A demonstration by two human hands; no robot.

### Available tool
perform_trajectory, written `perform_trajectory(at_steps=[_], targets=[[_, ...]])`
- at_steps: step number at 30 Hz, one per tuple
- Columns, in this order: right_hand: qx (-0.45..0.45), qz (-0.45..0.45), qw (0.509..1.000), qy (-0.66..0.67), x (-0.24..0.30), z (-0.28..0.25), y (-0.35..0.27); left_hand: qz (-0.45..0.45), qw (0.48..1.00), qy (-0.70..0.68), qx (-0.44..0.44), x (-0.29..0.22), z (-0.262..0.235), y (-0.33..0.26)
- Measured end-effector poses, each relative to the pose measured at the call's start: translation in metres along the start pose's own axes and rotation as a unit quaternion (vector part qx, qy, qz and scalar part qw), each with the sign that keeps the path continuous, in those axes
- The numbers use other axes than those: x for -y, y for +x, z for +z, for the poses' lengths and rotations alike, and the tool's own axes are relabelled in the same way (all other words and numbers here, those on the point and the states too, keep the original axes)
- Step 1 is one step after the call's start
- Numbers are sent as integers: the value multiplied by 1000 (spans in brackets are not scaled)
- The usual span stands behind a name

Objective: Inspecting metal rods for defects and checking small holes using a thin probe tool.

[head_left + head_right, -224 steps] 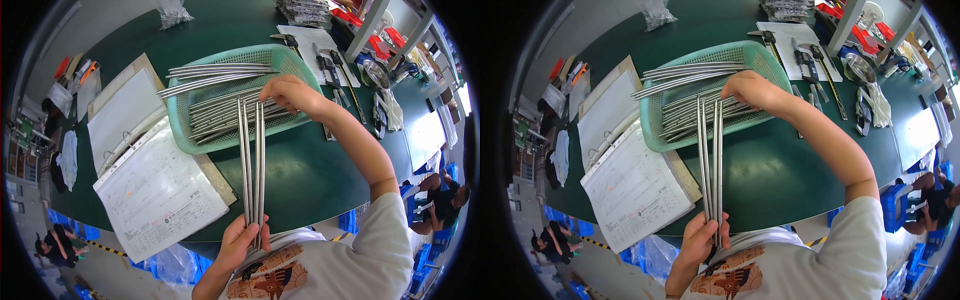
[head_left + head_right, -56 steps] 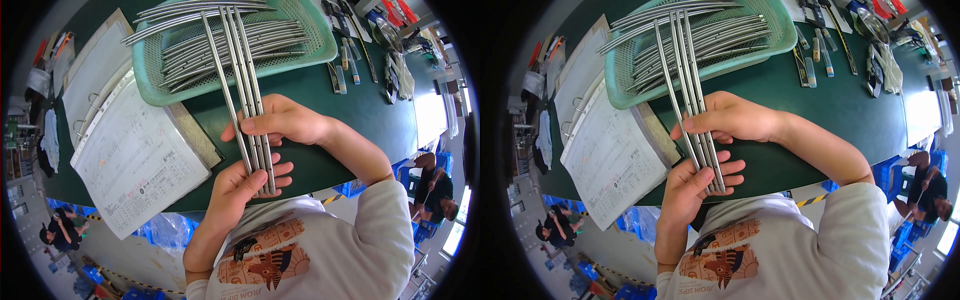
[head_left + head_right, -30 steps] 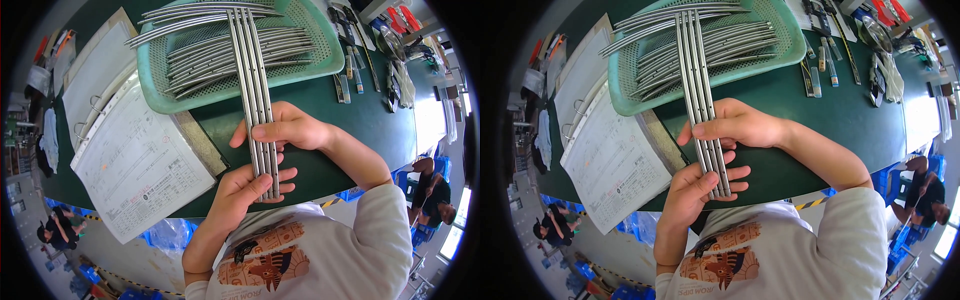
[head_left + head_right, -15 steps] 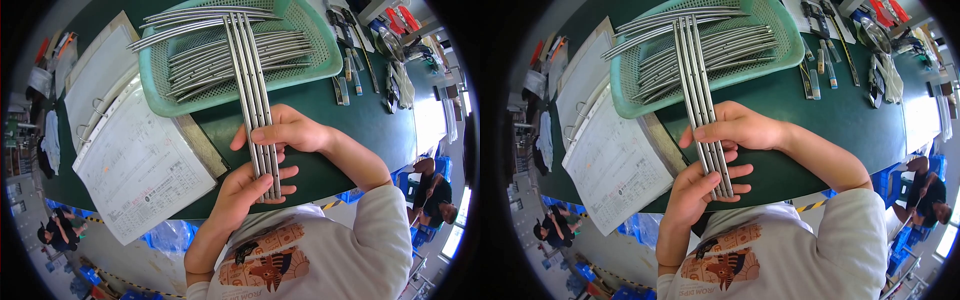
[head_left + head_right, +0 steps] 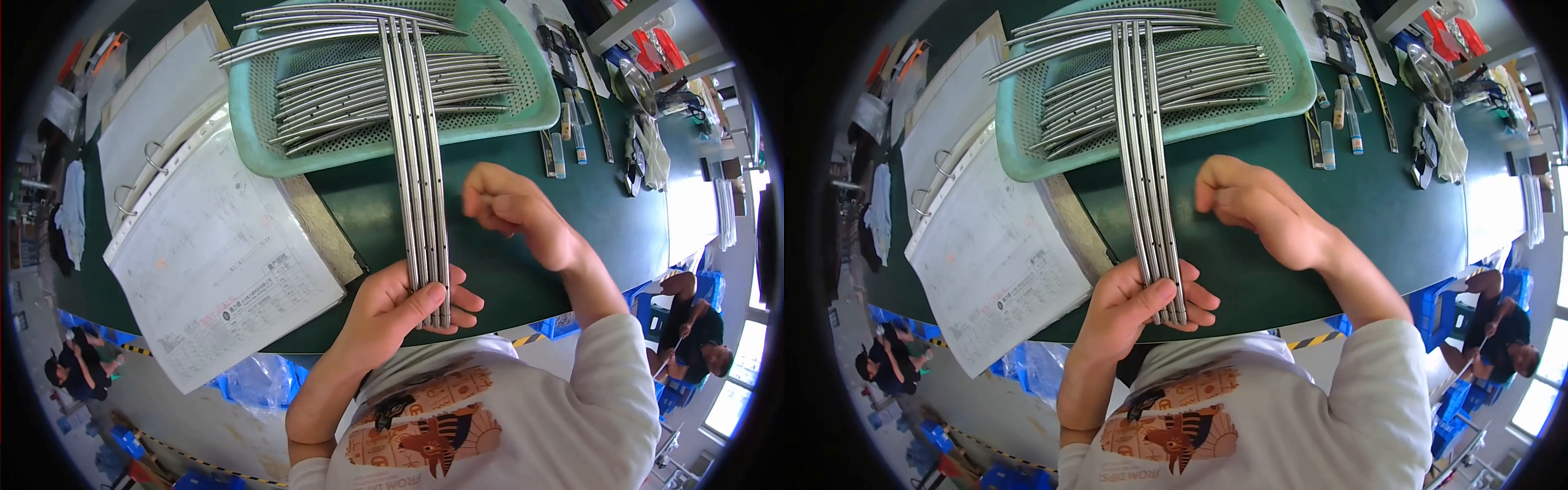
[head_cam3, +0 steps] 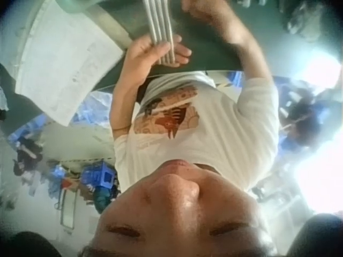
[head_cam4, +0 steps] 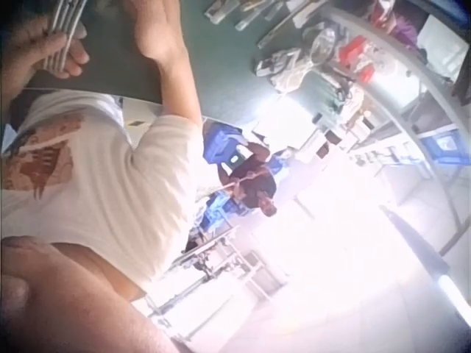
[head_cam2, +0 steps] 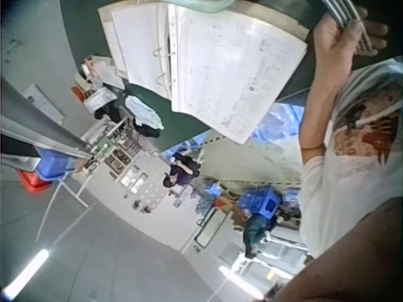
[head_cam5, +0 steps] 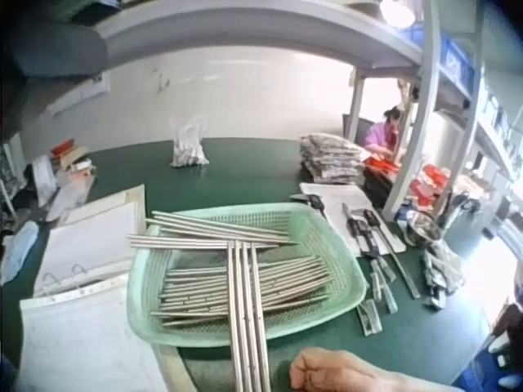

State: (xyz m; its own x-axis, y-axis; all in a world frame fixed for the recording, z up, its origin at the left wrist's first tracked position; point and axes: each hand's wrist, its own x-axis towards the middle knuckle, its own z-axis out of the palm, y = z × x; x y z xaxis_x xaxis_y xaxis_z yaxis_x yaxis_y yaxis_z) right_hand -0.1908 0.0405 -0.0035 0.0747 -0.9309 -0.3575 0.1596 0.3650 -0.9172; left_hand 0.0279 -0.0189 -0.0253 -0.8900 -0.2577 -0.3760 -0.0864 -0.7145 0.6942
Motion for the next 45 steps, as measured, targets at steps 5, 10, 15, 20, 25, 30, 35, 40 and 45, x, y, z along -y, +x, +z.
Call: perform_trajectory(at_steps=[5,10,15,20,25,30,35,40,45], targets=[[-137,-271,921,-243,1,19,-12,22,999,24,12,-4,7,-3],[-143,-463,782,-393,2,23,-2,12,1000,-8,25,4,1,2],[-164,-448,826,-299,-17,26,-6,49,999,7,1,19,3,12],[-143,-509,782,-329,-18,24,0,39,999,7,-1,14,4,10],[-145,-507,768,-364,-17,24,3,46,999,9,-1,16,4,10],[-159,-507,734,-422,-15,25,-1,51,999,3,-5,17,4,10],[-186,-504,657,-529,-15,27,-6,62,998,17,-11,19,5,9],[-173,-498,681,-509,-18,25,-5,56,998,16,-18,19,6,9],[-161,-508,686,-495,-15,29,-10,66,998,15,-14,20,7,10]])
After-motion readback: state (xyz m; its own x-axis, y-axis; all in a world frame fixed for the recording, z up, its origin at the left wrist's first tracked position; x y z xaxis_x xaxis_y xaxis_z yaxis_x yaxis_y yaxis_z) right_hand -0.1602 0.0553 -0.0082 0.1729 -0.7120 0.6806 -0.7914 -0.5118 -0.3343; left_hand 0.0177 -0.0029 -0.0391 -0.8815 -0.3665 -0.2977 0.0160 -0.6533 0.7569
